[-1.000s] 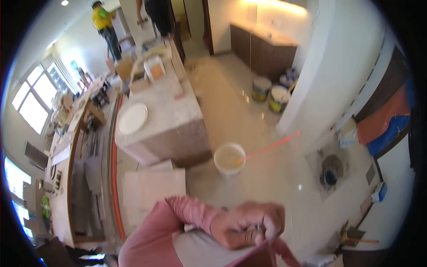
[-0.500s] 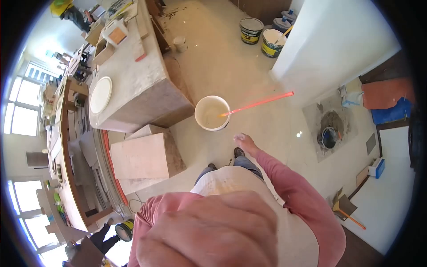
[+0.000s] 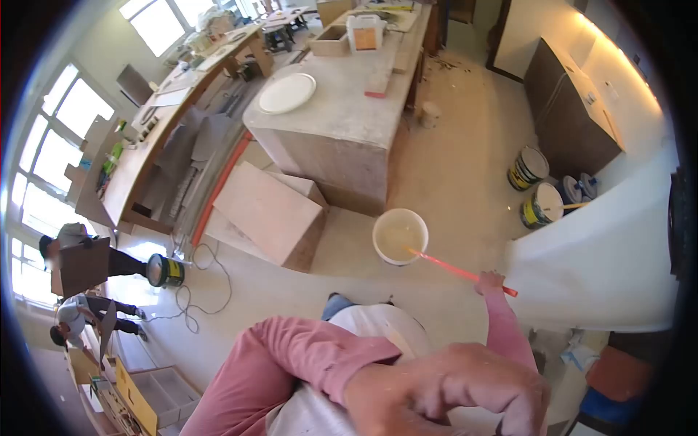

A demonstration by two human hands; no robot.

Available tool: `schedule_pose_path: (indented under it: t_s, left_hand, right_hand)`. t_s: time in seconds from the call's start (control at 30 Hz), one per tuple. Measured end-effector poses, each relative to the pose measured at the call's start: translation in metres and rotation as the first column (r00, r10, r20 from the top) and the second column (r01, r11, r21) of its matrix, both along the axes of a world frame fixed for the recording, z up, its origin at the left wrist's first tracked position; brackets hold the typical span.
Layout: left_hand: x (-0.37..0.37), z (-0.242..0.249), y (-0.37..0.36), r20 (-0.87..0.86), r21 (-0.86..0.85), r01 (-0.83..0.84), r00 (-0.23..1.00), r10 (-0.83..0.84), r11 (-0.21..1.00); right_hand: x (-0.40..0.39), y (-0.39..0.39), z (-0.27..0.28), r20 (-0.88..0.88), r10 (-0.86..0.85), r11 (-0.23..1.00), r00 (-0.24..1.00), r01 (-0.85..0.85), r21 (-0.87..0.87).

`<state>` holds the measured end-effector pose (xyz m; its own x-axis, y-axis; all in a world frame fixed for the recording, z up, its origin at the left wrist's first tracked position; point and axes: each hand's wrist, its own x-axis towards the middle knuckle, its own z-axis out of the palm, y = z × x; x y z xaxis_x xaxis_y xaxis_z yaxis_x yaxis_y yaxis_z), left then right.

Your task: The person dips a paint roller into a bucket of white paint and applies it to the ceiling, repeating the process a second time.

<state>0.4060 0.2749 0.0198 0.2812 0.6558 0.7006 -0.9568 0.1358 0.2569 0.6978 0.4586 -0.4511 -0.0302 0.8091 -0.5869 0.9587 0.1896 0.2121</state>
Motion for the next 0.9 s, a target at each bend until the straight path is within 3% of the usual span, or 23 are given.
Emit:
schedule_pose_path:
  t_s: [0.03,0.13,0.2,0.23,0.3,0.37,0.43,0.5,0.57,0.63,0.73,0.83,0.87,0.9]
  left_hand:
    - [0.002,-0.005,0.009,0.007,0.089,-0.096,0.995,0.096,0.991]
    - [-0.001,-0.019,0.037,0.041,0.308,-0.348,0.935,0.353,0.885]
    - [-0.025,-0.011,0.037,-0.217,0.376,-0.389,0.845,0.489,0.841]
    - [-0.042,-0.006,0.029,-0.443,0.378,-0.382,0.725,0.527,0.843]
    - [-0.063,-0.032,0.036,-0.603,0.476,-0.14,0.667,0.438,0.868]
    - [-0.086,-0.089,0.032,-0.872,0.177,-0.095,0.447,0.201,0.98]
    - [-0.102,-0.188,0.038,-0.961,0.048,-0.328,0.243,0.134,0.943]
    - [-0.131,-0.329,0.023,-0.989,-0.116,-0.441,-0.029,-0.143,0.89]
    - [-0.151,-0.44,-0.007,-0.974,-0.183,-0.375,-0.057,-0.22,0.909]
    - [-0.137,-0.455,-0.025,-0.93,-0.281,-0.375,-0.119,-0.347,0.883]
    - [-0.125,-0.447,-0.023,-0.861,-0.504,-0.368,0.148,-0.486,0.782]
    - [-0.122,-0.449,-0.013,-0.9,-0.425,-0.306,0.041,-0.435,0.852]
    - [-0.115,-0.447,-0.011,-0.957,-0.254,-0.306,-0.062,-0.285,0.918]
    - [-0.115,-0.456,-0.006,-0.959,-0.236,-0.354,-0.064,-0.275,0.905]
  right_hand:
    - [0.011,0.005,-0.002,0.065,-0.072,0.983,0.995,0.082,-0.163]
    - [0.037,0.0,-0.041,0.056,-0.086,0.996,0.995,0.088,-0.035]
    - [0.049,-0.001,-0.072,0.049,-0.067,0.996,0.997,0.07,-0.061]
    - [0.051,0.003,-0.079,0.039,-0.061,0.996,0.997,0.063,-0.063]
    - [0.048,-0.001,-0.075,0.015,-0.093,0.988,0.996,0.094,-0.126]
    - [0.034,-0.012,-0.042,-0.025,-0.175,0.968,0.984,0.168,-0.189]
    - [0.031,-0.025,-0.027,-0.06,-0.225,0.952,0.973,0.206,-0.228]
    - [0.036,-0.046,-0.027,-0.087,-0.227,0.95,0.97,0.201,-0.24]
    - [0.037,-0.063,-0.02,-0.097,-0.296,0.922,0.95,0.257,-0.289]
    - [0.033,-0.078,-0.008,-0.133,-0.334,0.911,0.933,0.284,-0.299]
    - [0.028,-0.1,-0.002,-0.189,-0.33,0.924,0.925,0.276,-0.266]
    - [0.024,-0.112,-0.01,-0.213,-0.32,0.933,0.923,0.269,-0.239]
    - [0.024,-0.117,-0.006,-0.227,-0.332,0.932,0.915,0.282,-0.226]
    - [0.025,-0.125,-0.002,-0.238,-0.345,0.93,0.908,0.295,-0.221]
